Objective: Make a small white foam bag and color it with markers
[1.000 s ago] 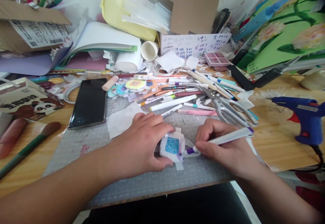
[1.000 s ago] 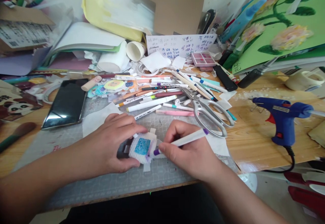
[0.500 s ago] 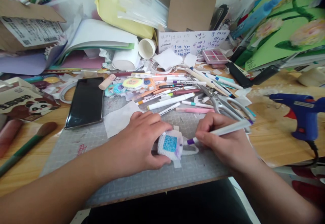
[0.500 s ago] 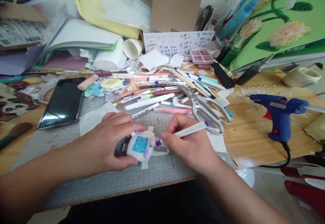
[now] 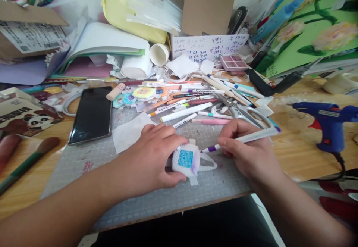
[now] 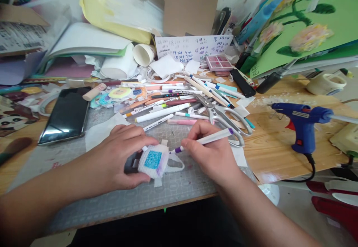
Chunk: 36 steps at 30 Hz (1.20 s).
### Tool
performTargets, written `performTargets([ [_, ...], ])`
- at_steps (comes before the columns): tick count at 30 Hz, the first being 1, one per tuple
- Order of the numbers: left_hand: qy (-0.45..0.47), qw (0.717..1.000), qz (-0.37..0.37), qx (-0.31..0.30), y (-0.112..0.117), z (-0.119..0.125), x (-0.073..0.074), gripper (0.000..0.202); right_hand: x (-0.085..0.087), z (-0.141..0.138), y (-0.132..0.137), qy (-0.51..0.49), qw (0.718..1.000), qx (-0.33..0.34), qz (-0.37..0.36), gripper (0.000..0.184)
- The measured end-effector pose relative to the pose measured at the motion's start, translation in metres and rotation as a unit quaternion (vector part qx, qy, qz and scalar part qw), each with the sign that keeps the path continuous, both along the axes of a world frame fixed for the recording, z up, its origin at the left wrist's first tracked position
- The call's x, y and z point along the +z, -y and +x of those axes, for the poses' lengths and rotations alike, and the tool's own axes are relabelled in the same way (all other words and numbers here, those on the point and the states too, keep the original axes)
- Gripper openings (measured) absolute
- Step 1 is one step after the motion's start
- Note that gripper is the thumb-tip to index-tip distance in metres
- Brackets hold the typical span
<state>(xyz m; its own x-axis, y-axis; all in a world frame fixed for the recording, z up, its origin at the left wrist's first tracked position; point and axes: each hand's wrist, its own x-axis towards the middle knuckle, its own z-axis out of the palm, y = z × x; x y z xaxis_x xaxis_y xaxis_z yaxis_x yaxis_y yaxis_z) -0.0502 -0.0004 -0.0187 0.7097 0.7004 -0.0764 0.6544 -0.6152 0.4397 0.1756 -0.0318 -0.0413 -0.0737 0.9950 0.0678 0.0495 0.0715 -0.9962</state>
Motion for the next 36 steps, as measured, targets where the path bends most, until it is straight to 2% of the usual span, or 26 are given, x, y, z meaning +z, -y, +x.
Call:
performTargets([
  [4,0.003,1.000,-0.002,-0.002,-0.0004,0.0009,0.0020,0.051,0.0002,0.0004,0.0006,0.018,0.999,0.037,-0.005,0.019],
  [7,-0.005,1.000,-0.009,0.003,-0.0006,0.0016,0.0035,0.050,0.0000,0.0005,0.0006,0.016,1.000,-0.001,0.014,0.019],
  [10,-0.007,1.000,-0.008,0.002,-0.0006,0.0017,0.0039,0.051,0.0010,-0.0002,0.0008,0.036,0.999,0.040,-0.004,0.019],
  [13,-0.004,1.000,-0.006,-0.003,-0.0008,0.0018,0.0041,0.051,0.0025,-0.0011,0.0013,0.038,0.999,0.001,0.017,0.019],
  [17,-0.015,1.000,-0.018,0.002,-0.0012,0.0024,0.0048,0.049,0.0033,-0.0010,0.0019,0.040,0.999,0.033,0.006,0.019],
  [20,-0.012,1.000,-0.015,0.002,-0.0014,0.0027,0.0052,0.049,0.0033,-0.0005,0.0008,0.023,0.999,-0.014,0.022,0.019],
  [24,-0.017,0.999,-0.026,0.004,-0.0009,0.0037,0.0076,0.048,0.0043,-0.0019,-0.0013,0.031,0.999,0.031,-0.003,0.020],
  [27,-0.023,0.999,-0.033,0.008,-0.0006,0.0042,0.0089,0.048,0.0034,-0.0032,-0.0027,0.032,0.999,-0.012,0.013,0.020],
  [30,-0.018,0.999,-0.030,0.004,-0.0009,0.0034,0.0067,0.050,0.0008,-0.0034,-0.0043,0.034,0.999,0.011,-0.003,0.019],
  [33,-0.007,1.000,-0.020,-0.004,-0.0012,0.0020,0.0035,0.051,-0.0012,-0.0031,-0.0057,0.035,0.999,-0.020,0.012,0.020],
  [36,-0.005,1.000,-0.018,-0.002,-0.0009,0.0015,0.0024,0.050,-0.0010,-0.0026,-0.0059,0.023,0.999,0.021,-0.009,0.021],
])
